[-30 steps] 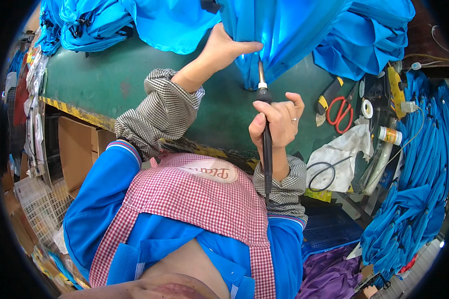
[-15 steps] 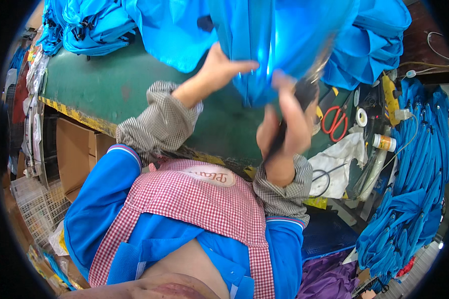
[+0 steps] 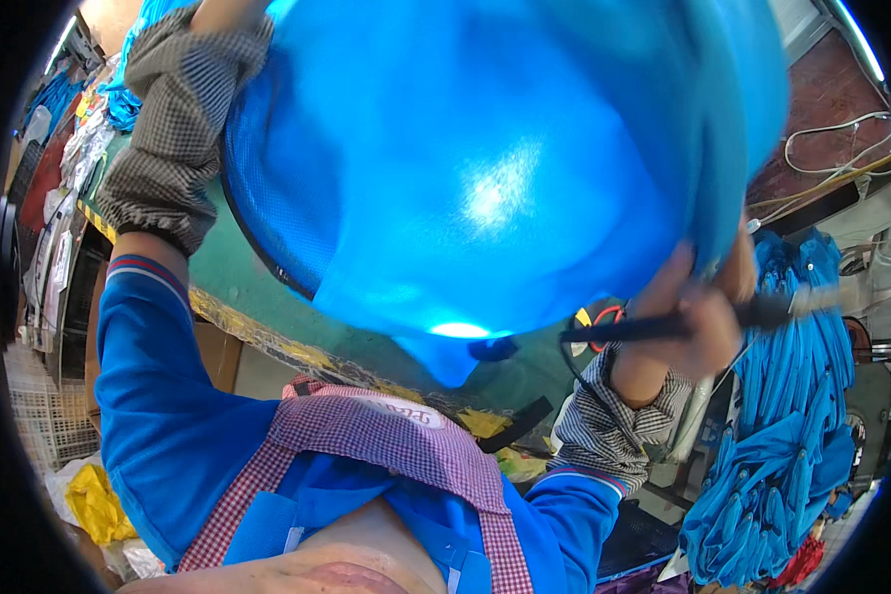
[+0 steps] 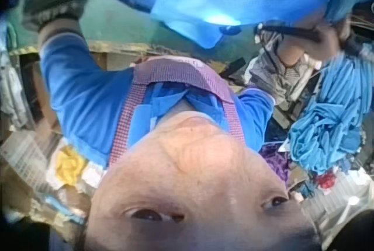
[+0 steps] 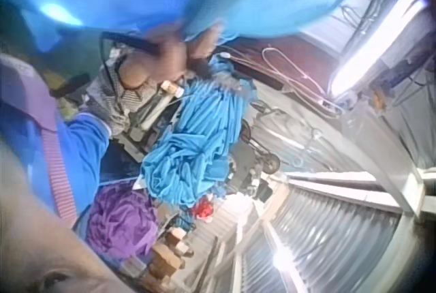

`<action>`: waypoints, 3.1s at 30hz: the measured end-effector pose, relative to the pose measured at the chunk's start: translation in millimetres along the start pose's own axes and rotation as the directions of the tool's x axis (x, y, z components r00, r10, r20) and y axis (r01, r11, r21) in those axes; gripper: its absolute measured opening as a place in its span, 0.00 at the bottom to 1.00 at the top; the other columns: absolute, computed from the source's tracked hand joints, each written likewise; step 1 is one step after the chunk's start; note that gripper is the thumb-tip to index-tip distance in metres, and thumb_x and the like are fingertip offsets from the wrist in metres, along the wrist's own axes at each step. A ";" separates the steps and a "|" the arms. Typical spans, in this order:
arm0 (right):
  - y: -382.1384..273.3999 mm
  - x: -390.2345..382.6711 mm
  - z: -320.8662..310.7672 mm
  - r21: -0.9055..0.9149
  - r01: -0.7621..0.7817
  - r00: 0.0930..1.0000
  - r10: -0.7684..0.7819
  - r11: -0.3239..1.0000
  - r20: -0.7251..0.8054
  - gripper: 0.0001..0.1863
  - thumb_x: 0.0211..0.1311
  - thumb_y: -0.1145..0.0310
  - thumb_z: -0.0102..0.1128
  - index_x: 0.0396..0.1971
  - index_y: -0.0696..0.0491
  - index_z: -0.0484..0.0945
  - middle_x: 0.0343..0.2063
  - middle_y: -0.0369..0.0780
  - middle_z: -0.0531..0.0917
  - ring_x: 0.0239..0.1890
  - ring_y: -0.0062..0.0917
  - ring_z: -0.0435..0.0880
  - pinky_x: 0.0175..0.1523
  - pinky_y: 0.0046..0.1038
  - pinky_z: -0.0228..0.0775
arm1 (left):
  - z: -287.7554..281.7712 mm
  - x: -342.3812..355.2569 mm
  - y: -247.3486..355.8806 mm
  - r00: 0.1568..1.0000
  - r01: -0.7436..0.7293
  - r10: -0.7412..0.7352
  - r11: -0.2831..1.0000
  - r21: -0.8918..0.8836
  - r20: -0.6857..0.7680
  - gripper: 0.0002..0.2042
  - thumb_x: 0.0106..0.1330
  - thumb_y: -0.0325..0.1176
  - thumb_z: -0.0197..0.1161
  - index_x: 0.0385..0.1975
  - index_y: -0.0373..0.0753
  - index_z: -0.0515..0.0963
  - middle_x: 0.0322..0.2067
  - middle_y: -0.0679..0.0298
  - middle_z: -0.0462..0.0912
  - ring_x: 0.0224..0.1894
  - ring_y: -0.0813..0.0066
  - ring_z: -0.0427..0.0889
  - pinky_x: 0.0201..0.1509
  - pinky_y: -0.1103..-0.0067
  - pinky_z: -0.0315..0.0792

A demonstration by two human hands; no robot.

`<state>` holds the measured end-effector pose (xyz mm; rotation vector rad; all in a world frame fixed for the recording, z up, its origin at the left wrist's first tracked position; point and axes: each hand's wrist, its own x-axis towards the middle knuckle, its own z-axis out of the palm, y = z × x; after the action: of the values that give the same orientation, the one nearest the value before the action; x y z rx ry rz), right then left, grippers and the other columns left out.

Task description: The person uses a handheld sewing tool to stitch seams on blue fabric bags. They repeatedly pick up a bag, align the edges, and run the tool along the seam, then place the finished bag aside and pick up the next one.

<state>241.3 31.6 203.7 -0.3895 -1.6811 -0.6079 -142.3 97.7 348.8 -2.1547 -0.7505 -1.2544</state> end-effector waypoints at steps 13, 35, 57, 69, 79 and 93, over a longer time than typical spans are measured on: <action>-64.2 -52.3 133.9 0.416 -0.242 0.970 0.202 0.877 0.138 0.19 0.47 0.75 0.71 0.38 0.54 0.70 0.53 0.53 0.75 0.62 0.42 0.68 0.65 0.41 0.57 | 167.9 -75.2 52.5 0.651 0.711 -0.757 0.631 -0.310 -0.047 0.21 0.57 0.30 0.59 0.50 0.27 0.68 0.31 0.50 0.80 0.34 0.59 0.80 0.42 0.69 0.73; -22.4 104.9 147.1 0.359 0.116 0.933 0.022 0.926 -0.360 0.17 0.48 0.86 0.49 0.41 0.62 0.73 0.47 0.50 0.78 0.55 0.39 0.75 0.61 0.35 0.64 | 53.3 -102.9 61.4 0.440 0.298 -0.875 0.356 -0.886 -0.204 0.12 0.63 0.31 0.59 0.42 0.30 0.76 0.32 0.62 0.80 0.32 0.74 0.78 0.36 0.78 0.73; -32.7 -88.0 169.8 0.274 -0.221 0.973 0.193 0.936 0.125 0.16 0.50 0.83 0.53 0.39 0.51 0.76 0.52 0.45 0.78 0.61 0.41 0.69 0.64 0.40 0.60 | 168.8 -259.8 220.2 0.146 0.733 -0.809 -0.298 -0.611 0.569 0.21 0.54 0.32 0.71 0.47 0.34 0.76 0.41 0.64 0.82 0.41 0.77 0.79 0.47 0.77 0.73; -25.9 -87.0 149.6 0.148 -0.085 0.960 0.041 0.985 0.277 0.19 0.51 0.73 0.67 0.45 0.47 0.77 0.52 0.42 0.79 0.60 0.36 0.71 0.63 0.34 0.60 | 184.3 -256.6 248.6 0.075 0.700 -0.883 -0.285 -0.655 0.464 0.11 0.54 0.24 0.69 0.37 0.31 0.81 0.35 0.58 0.84 0.34 0.75 0.82 0.41 0.77 0.76; -118.3 -138.2 15.7 0.160 -0.340 0.912 0.283 0.927 0.299 0.09 0.62 0.64 0.53 0.33 0.54 0.78 0.21 0.35 0.74 0.23 0.27 0.70 0.38 0.32 0.62 | 188.8 -258.8 248.9 0.190 0.648 -0.874 -0.232 -0.726 0.448 0.11 0.55 0.25 0.68 0.38 0.33 0.81 0.35 0.61 0.85 0.35 0.78 0.82 0.41 0.79 0.76; -124.9 -149.9 37.8 -0.041 -0.244 0.891 0.240 0.969 0.384 0.04 0.47 0.71 0.57 0.26 0.51 0.78 0.16 0.33 0.72 0.20 0.23 0.70 0.38 0.31 0.60 | 188.5 -259.6 247.4 0.191 0.677 -0.867 -0.222 -0.702 0.459 0.11 0.55 0.26 0.69 0.37 0.32 0.81 0.34 0.60 0.85 0.33 0.78 0.81 0.39 0.79 0.76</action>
<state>170.1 -35.2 30.7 -0.7406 -1.9690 -0.3506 32.8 0.9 -3.5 -1.8365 -2.0009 -3.1031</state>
